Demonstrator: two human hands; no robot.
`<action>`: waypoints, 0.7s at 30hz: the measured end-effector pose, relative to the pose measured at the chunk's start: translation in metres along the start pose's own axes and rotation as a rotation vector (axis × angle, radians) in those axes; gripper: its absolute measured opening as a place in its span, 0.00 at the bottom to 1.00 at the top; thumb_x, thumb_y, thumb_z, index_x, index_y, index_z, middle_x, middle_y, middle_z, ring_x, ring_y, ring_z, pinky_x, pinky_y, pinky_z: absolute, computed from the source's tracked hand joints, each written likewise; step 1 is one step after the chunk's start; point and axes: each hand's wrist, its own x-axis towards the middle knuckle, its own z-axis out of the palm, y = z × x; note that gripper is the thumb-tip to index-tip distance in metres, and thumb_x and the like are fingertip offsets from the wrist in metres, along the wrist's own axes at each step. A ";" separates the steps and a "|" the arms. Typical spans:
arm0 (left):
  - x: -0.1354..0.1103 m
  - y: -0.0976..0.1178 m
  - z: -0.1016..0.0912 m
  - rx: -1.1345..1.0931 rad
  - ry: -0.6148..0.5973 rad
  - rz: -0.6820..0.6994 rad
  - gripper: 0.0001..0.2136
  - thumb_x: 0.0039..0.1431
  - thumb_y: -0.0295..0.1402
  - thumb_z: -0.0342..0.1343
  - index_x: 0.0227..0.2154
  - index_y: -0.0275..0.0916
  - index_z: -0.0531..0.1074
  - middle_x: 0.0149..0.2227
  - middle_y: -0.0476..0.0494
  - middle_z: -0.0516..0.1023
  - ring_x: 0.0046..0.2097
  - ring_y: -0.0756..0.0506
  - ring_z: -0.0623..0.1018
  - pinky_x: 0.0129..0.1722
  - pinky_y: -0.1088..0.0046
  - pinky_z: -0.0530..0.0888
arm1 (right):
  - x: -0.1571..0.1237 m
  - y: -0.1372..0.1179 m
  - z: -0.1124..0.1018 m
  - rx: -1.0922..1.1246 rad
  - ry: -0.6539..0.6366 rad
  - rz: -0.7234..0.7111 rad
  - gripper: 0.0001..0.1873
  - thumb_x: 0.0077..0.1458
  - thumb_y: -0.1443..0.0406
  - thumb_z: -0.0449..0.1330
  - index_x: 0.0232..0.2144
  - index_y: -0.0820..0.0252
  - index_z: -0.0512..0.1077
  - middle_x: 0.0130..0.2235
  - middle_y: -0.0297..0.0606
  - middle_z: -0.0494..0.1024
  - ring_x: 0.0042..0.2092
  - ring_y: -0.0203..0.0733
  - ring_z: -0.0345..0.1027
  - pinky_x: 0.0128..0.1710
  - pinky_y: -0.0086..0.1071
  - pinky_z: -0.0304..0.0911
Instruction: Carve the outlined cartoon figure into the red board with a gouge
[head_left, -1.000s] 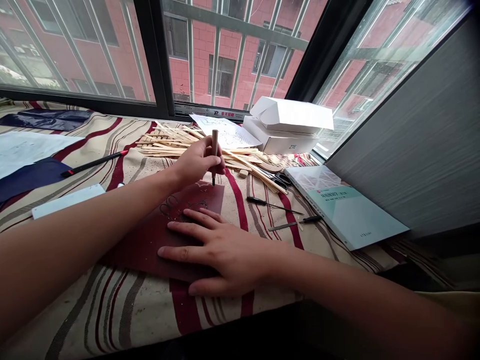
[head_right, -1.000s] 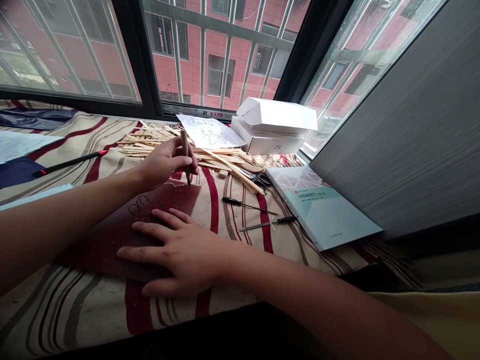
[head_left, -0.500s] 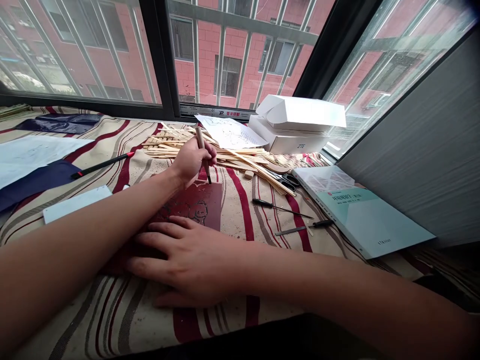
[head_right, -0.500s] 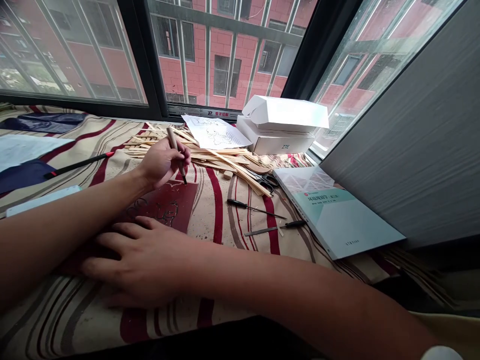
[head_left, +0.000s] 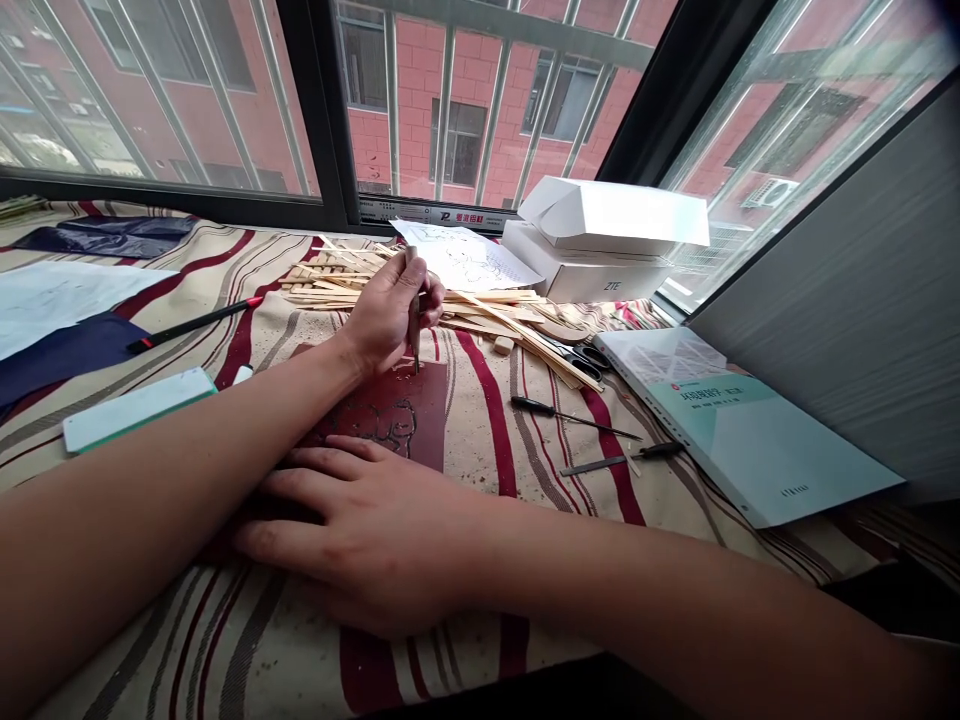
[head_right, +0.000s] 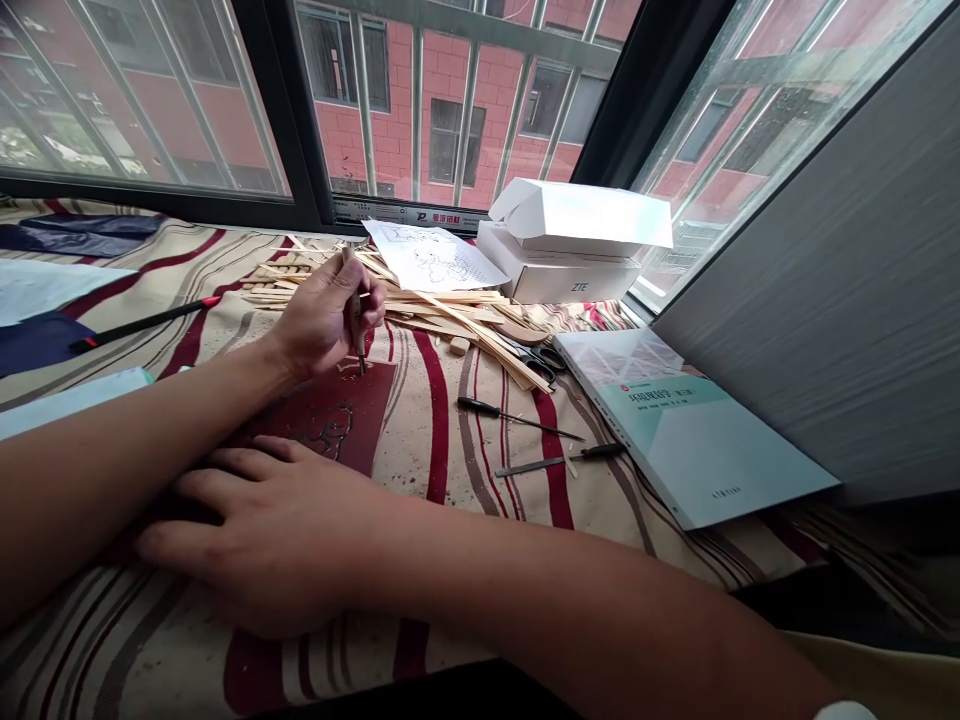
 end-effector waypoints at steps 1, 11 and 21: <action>0.001 0.000 0.000 0.003 -0.012 0.010 0.16 0.79 0.27 0.43 0.30 0.41 0.60 0.24 0.54 0.69 0.21 0.56 0.67 0.24 0.80 0.65 | 0.000 0.000 0.000 -0.001 0.001 -0.002 0.27 0.73 0.64 0.48 0.70 0.59 0.66 0.71 0.44 0.67 0.73 0.55 0.58 0.73 0.52 0.56; 0.007 0.005 0.003 -0.021 -0.050 -0.056 0.29 0.75 0.51 0.52 0.21 0.40 0.55 0.19 0.57 0.54 0.18 0.57 0.55 0.18 0.79 0.56 | -0.004 0.010 -0.008 0.025 -0.075 -0.065 0.28 0.72 0.64 0.48 0.71 0.60 0.67 0.74 0.46 0.63 0.75 0.59 0.54 0.74 0.51 0.53; 0.011 0.001 0.001 -0.009 -0.029 -0.041 0.31 0.72 0.54 0.55 0.20 0.41 0.51 0.17 0.58 0.49 0.16 0.57 0.50 0.16 0.77 0.47 | -0.014 0.023 -0.023 0.117 -0.144 -0.189 0.30 0.68 0.69 0.53 0.70 0.64 0.68 0.73 0.48 0.65 0.74 0.59 0.55 0.75 0.49 0.50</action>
